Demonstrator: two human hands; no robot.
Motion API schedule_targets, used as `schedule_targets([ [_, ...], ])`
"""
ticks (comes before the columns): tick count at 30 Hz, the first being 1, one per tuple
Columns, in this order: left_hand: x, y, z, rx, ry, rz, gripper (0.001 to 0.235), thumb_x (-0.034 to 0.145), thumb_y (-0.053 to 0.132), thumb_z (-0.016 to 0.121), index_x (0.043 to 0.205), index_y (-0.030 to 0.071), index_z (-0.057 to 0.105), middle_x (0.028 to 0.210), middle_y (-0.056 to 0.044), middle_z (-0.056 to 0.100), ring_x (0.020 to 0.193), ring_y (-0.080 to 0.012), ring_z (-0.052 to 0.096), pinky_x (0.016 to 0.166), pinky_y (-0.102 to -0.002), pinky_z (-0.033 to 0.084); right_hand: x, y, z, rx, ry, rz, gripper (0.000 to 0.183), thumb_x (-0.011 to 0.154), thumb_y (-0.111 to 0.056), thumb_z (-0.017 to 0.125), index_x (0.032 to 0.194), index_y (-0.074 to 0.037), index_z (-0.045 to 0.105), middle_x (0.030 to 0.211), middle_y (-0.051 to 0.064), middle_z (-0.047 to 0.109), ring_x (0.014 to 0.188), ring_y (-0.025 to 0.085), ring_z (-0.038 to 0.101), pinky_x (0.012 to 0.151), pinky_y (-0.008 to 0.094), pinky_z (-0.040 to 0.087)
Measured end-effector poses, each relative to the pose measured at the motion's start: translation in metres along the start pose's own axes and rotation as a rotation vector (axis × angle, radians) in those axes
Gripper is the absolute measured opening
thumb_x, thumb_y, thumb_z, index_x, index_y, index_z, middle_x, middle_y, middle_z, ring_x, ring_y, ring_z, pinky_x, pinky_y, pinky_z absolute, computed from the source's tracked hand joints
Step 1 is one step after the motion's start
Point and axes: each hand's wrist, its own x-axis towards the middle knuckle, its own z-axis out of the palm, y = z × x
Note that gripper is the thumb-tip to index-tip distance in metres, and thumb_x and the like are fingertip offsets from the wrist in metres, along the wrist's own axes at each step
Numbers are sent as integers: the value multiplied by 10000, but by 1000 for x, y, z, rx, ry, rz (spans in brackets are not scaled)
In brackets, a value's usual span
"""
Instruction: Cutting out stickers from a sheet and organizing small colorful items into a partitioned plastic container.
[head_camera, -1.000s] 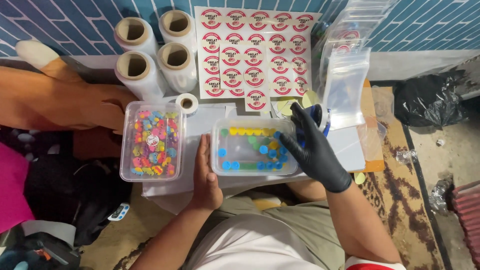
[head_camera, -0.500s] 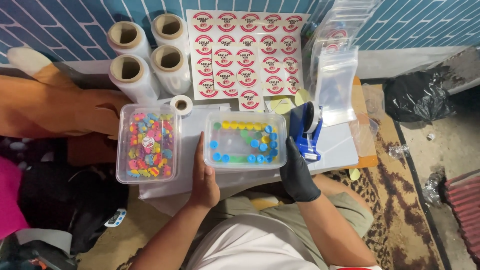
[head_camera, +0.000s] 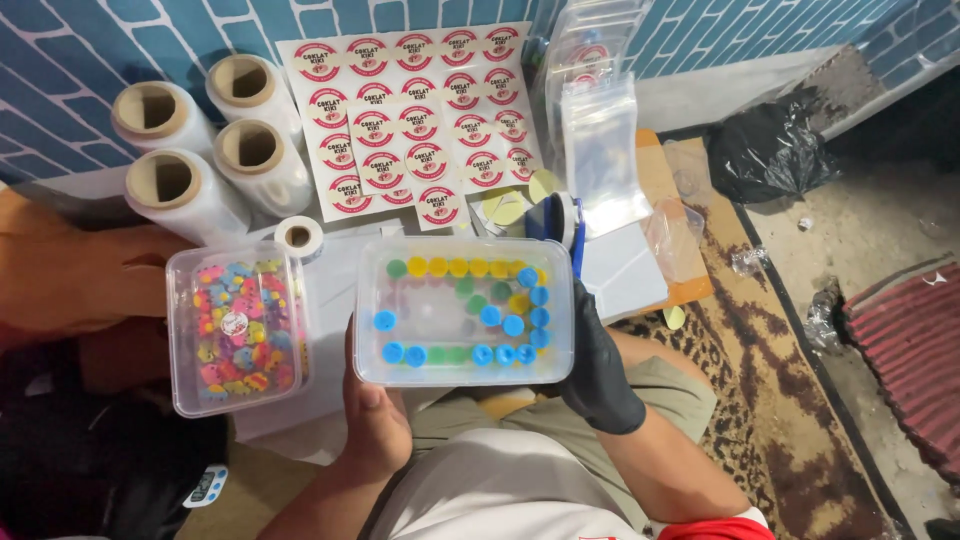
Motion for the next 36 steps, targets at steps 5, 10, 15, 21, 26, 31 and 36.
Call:
schedule_targets([
  [5,1,6,24,-133,-47,-140,990,973,653,546,1598,-32,200,1566,-234,416,1474,-319,407,1235,-470,344,-4,-3,-19,14,18,-59,426,1085,-292,496,1423,-39,556,1421,123,615,1315,199,584,1155,339,417],
  [10,10,23,47,33,-120,-181,954,984,727,442,1592,18,250,1611,-190,390,1496,-278,392,1236,-451,328,2,19,-64,29,41,-122,428,1094,-295,470,1440,-53,535,1445,105,593,1334,193,568,1168,337,401],
  [15,11,27,61,77,-214,-172,938,1009,710,387,1608,16,191,1665,-183,265,1555,-271,277,1280,-443,237,-2,48,-121,41,48,-178,430,1102,-299,443,1457,-67,514,1469,86,571,1354,187,551,1180,335,384],
  [21,10,9,68,-10,-302,-144,912,1047,686,363,1616,8,143,1689,-187,214,1575,-267,235,1300,-445,202,-9,44,-133,53,60,-245,434,1112,-303,411,1478,-83,489,1498,64,545,1378,179,531,1195,333,364],
  [26,15,-6,57,-25,-368,-145,913,1055,685,343,1626,11,112,1728,-172,121,1608,-285,161,1313,-455,173,-8,8,-89,54,73,-299,437,1120,-306,385,1495,-97,468,1521,45,523,1398,173,515,1207,330,347],
  [31,40,-41,12,299,-300,-175,923,986,727,293,1651,98,178,1690,-211,136,1505,-523,160,1210,-644,144,-16,-22,-46,57,83,-345,441,1128,-309,358,1512,-110,447,1545,27,502,1418,167,498,1219,328,331],
  [36,39,-102,-38,426,85,-121,675,1045,505,346,1468,-8,462,1345,-201,518,1311,-322,529,1119,-353,455,-22,-29,-41,53,103,-395,446,1137,-313,332,1530,-124,426,1569,8,480,1438,161,482,1232,326,314],
])
